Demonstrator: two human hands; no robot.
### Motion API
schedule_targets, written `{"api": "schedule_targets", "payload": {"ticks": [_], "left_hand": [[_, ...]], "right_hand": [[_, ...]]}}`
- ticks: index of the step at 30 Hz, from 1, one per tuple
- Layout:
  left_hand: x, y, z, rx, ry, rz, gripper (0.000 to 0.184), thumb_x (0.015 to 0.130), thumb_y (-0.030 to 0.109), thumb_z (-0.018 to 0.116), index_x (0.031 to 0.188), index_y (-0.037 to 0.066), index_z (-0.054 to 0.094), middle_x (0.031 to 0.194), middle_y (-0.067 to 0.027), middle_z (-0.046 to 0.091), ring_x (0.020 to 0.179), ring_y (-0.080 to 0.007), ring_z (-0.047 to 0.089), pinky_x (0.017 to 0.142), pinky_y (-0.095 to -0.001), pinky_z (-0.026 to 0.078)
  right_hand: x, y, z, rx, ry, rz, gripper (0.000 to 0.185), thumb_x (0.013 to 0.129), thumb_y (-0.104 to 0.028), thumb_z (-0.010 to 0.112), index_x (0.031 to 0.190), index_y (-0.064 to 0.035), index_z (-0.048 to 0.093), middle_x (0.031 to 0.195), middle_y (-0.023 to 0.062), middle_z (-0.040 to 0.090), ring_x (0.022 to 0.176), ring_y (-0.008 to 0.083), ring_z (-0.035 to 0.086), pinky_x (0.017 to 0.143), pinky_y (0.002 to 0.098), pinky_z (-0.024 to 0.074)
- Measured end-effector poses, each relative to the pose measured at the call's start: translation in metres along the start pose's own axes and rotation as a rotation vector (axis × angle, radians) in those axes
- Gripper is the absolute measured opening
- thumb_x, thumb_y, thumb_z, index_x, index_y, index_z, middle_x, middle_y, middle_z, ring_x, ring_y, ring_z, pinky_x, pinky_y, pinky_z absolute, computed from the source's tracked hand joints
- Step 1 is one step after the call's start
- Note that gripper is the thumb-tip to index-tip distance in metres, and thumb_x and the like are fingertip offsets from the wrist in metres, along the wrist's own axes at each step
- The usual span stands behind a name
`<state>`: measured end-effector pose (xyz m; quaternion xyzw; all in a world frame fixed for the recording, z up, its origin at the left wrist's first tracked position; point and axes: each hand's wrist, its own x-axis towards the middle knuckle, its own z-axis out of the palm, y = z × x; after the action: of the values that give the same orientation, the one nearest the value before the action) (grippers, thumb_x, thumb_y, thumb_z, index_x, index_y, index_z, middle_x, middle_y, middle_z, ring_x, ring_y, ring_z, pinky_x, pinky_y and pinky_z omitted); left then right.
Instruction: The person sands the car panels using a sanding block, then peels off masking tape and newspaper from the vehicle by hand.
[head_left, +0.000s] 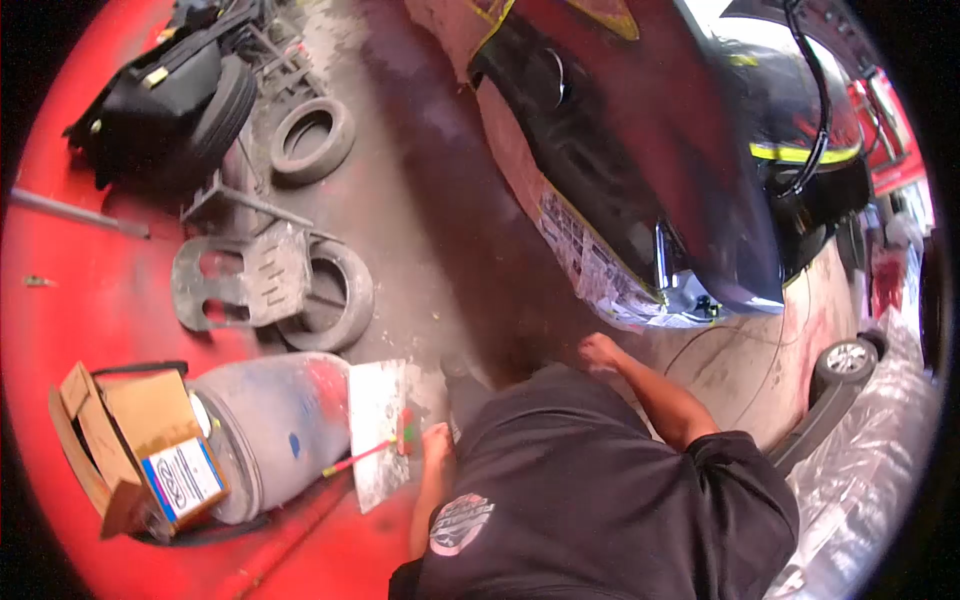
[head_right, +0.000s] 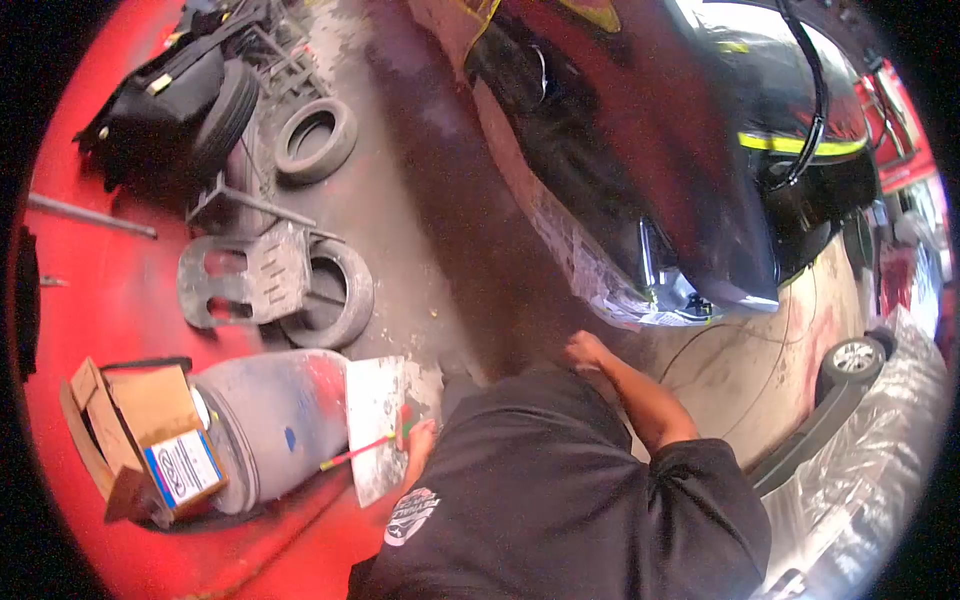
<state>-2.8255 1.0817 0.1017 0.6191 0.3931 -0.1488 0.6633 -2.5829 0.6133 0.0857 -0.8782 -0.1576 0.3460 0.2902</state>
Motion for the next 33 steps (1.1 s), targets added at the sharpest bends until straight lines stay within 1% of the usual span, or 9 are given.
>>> {"api": "schedule_targets", "payload": {"ticks": [2,3,4,5,7,11,16,19,33], "left_hand": [[0.055,-0.001,-0.025,-0.027,-0.055,-0.075,0.017,0.094,0.015,0.058,0.078,0.009,0.060,0.064,0.0000,0.055,0.048,-0.0110,0.046,0.040,-0.0278,0.035],[0.071,0.026,-0.035,0.000,-0.154,-0.202,0.022,0.097,0.018,0.057,0.110,0.003,0.064,0.080,-0.0084,0.067,0.061,-0.0157,0.061,0.043,-0.0297,0.044],[0.081,0.055,-0.038,0.061,-0.124,-0.214,0.024,0.097,0.018,0.057,0.114,0.002,0.062,0.084,-0.0093,0.067,0.063,-0.0163,0.062,0.045,-0.0298,0.047],[0.090,0.082,-0.036,0.116,-0.097,-0.225,0.026,0.097,0.018,0.058,0.117,0.001,0.060,0.088,-0.0102,0.068,0.065,-0.0168,0.063,0.046,-0.0299,0.050],[0.124,0.111,-0.052,0.100,-0.133,-0.166,0.023,0.096,0.017,0.060,0.115,0.003,0.061,0.083,-0.0069,0.067,0.058,-0.0141,0.059,0.043,-0.0282,0.045],[0.176,0.159,-0.094,0.240,-0.154,-0.094,0.025,0.097,0.018,0.056,0.118,0.005,0.060,0.086,-0.0095,0.067,0.060,-0.0161,0.061,0.045,-0.0301,0.050],[0.219,0.182,-0.131,0.480,-0.216,-0.146,0.025,0.098,0.017,0.053,0.120,0.005,0.058,0.089,-0.0112,0.068,0.064,-0.0202,0.065,0.048,-0.0337,0.055],[0.221,0.186,-0.129,0.500,-0.204,-0.164,0.022,0.096,0.019,0.054,0.111,0.005,0.061,0.085,-0.0110,0.067,0.059,-0.0185,0.061,0.044,-0.0323,0.050],[0.123,0.179,0.004,0.812,-0.478,0.035,0.024,0.100,0.015,0.052,0.116,0.002,0.064,0.093,-0.0093,0.071,0.076,-0.0192,0.068,0.060,-0.0326,0.054]], "right_hand": [[-0.024,0.059,0.022,-0.559,-0.236,-0.031,0.022,0.079,-0.023,0.060,0.076,-0.0059,0.073,0.083,0.0157,0.072,0.076,0.0348,0.067,0.066,0.0481,0.0522],[-0.057,0.034,0.011,-0.262,0.011,0.246,0.020,0.078,-0.026,0.063,0.074,-0.0112,0.074,0.084,0.0152,0.072,0.076,0.0315,0.069,0.067,0.0435,0.0545],[-0.068,0.064,0.026,-0.624,-0.308,0.130,0.020,0.078,-0.027,0.064,0.074,-0.0106,0.075,0.085,0.0147,0.073,0.078,0.0269,0.071,0.071,0.0379,0.0570],[-0.079,0.152,0.074,-0.209,-0.537,0.392,0.020,0.082,-0.025,0.065,0.077,-0.0071,0.073,0.085,0.0159,0.073,0.078,0.0237,0.073,0.069,0.0384,0.0593],[-0.115,0.057,0.068,0.315,-0.198,0.911,0.018,0.086,-0.019,0.063,0.078,-0.0054,0.072,0.078,0.0123,0.073,0.075,0.0214,0.073,0.060,0.0388,0.0592],[-0.099,-0.050,0.086,0.455,-0.114,0.829,0.018,0.088,-0.018,0.060,0.090,-0.0038,0.070,0.075,0.0134,0.070,0.068,0.0223,0.071,0.054,0.0390,0.0552],[-0.060,-0.196,0.078,-0.078,0.109,0.489,0.028,0.084,-0.023,0.057,0.094,-0.0020,0.073,0.096,0.0197,0.072,0.093,0.0388,0.069,0.079,0.0453,0.0551],[-0.073,-0.240,0.057,0.253,0.228,0.446,0.033,0.084,-0.023,0.057,0.106,-0.0036,0.072,0.106,0.0186,0.071,0.102,0.0380,0.067,0.087,0.0462,0.0526],[-0.146,-0.097,0.155,0.749,0.485,0.699,0.023,0.083,-0.022,0.061,0.091,-0.0064,0.076,0.069,0.0137,0.068,0.057,0.0214,0.066,0.052,0.0375,0.0531]]}}
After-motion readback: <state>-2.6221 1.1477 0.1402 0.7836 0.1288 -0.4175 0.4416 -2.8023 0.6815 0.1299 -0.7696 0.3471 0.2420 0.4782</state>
